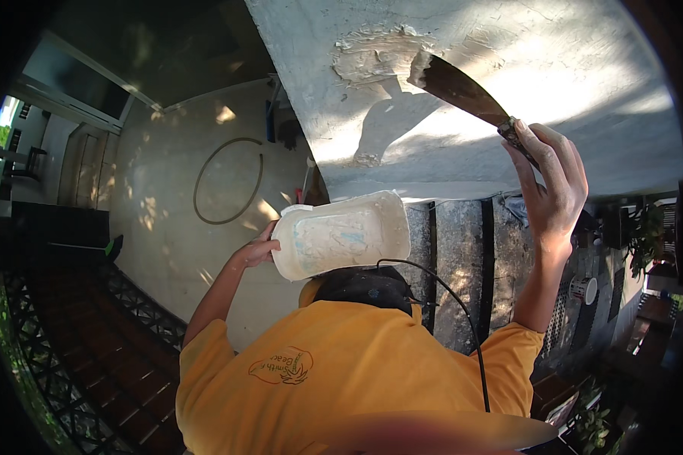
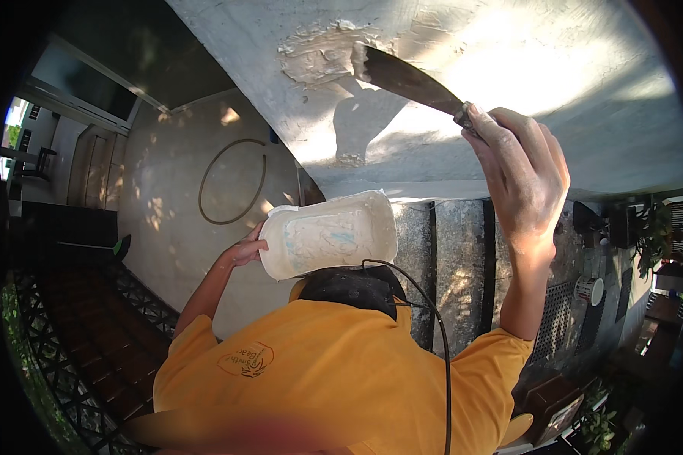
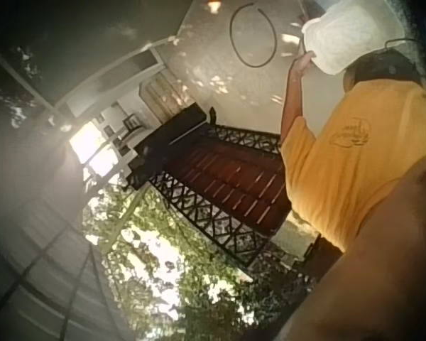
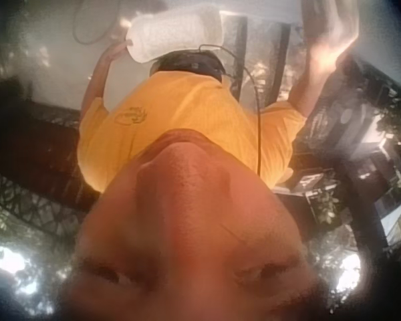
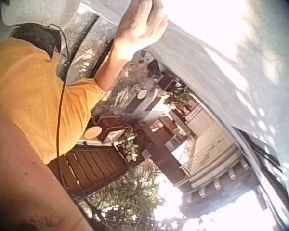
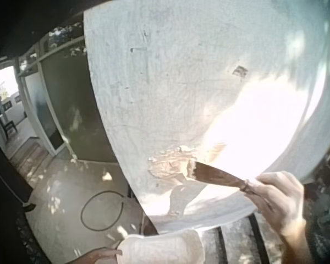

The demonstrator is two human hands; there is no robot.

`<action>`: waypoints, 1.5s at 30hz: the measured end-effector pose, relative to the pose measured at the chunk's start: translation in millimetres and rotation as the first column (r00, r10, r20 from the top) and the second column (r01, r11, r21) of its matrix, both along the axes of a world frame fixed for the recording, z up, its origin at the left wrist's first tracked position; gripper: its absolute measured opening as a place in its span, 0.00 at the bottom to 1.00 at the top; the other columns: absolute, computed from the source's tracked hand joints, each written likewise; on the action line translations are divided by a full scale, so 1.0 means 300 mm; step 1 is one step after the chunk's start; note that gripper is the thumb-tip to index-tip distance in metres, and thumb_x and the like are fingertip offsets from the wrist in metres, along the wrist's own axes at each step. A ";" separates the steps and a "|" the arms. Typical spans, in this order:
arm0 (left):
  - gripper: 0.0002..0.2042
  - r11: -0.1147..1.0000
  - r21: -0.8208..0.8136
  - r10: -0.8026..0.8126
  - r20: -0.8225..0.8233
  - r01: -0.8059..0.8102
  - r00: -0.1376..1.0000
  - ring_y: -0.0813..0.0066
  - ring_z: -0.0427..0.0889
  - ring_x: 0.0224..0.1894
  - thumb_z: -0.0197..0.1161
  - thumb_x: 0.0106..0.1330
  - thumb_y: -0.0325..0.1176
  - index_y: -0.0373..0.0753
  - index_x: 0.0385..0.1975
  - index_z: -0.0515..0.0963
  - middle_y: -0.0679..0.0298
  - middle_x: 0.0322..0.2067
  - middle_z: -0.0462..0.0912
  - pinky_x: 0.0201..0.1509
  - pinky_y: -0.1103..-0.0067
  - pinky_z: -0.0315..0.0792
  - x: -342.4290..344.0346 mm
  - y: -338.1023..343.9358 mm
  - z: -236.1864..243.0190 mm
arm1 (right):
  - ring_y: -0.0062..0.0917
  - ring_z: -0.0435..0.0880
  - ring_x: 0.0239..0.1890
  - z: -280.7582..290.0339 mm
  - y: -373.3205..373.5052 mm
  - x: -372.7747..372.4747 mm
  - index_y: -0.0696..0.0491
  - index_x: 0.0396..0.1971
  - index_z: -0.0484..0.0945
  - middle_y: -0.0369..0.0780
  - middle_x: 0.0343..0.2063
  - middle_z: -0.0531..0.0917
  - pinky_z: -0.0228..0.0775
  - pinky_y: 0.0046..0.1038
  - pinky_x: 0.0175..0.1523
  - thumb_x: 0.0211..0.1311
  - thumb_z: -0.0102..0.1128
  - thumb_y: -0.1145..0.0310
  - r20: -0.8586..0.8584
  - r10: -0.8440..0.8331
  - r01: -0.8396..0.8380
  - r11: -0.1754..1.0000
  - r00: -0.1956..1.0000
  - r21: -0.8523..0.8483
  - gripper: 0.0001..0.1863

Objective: The person applies and smooths plaster over damaged areas on an outdoor wall using a putty knife.

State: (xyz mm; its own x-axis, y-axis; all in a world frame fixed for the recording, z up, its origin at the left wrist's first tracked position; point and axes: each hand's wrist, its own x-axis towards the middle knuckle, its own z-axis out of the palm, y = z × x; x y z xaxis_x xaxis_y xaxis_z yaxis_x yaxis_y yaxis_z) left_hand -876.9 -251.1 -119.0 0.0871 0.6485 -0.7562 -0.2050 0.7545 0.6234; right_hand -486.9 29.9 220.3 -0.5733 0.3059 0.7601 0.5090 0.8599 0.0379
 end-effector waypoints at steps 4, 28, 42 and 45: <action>0.44 0.999 -0.011 -0.044 -0.014 0.044 0.999 0.60 0.67 0.67 0.57 0.55 0.29 0.55 0.74 0.44 0.60 0.67 0.61 0.62 0.58 0.73 0.007 -0.006 -0.054 | 0.27 0.81 0.32 -0.001 0.035 -0.092 0.53 0.42 0.85 0.37 0.34 0.83 0.74 0.28 0.37 0.47 0.73 0.74 0.035 0.123 -0.121 0.992 0.992 -0.042 0.18; 0.44 0.997 -0.013 -0.075 -0.020 0.075 0.997 0.62 0.70 0.65 0.59 0.55 0.31 0.52 0.74 0.45 0.60 0.66 0.62 0.59 0.61 0.76 0.005 0.001 -0.058 | 0.26 0.83 0.35 -0.029 0.035 -0.071 0.50 0.43 0.84 0.35 0.35 0.84 0.76 0.28 0.41 0.52 0.71 0.71 0.035 -0.020 0.023 0.998 0.999 -0.061 0.15; 0.43 0.999 0.013 -0.033 -0.022 0.033 0.999 0.60 0.70 0.64 0.59 0.55 0.30 0.51 0.73 0.47 0.60 0.66 0.62 0.60 0.60 0.75 -0.001 -0.016 -0.031 | 0.22 0.81 0.41 -0.395 -0.045 -0.146 0.66 0.44 0.78 0.45 0.40 0.82 0.75 0.22 0.48 0.50 0.74 0.84 -0.701 -0.029 -0.325 0.872 0.713 -0.367 0.20; 0.41 1.000 0.010 0.011 -0.023 -0.011 1.000 0.60 0.69 0.65 0.58 0.56 0.28 0.51 0.72 0.49 0.61 0.66 0.62 0.60 0.57 0.75 0.002 -0.049 -0.030 | 0.23 0.82 0.41 -0.504 -0.074 -0.249 0.66 0.43 0.78 0.46 0.40 0.83 0.75 0.23 0.48 0.49 0.75 0.83 -0.773 -0.048 -0.453 0.786 0.633 -0.420 0.20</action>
State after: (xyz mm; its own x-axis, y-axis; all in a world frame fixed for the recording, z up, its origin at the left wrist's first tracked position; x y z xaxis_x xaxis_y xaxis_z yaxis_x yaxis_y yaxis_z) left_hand -876.4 -265.8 -128.1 0.0626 0.6570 -0.7513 -0.1988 0.7459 0.6357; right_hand -561.5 7.7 69.2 -0.0241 0.7364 0.6761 -0.0437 0.6749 -0.7366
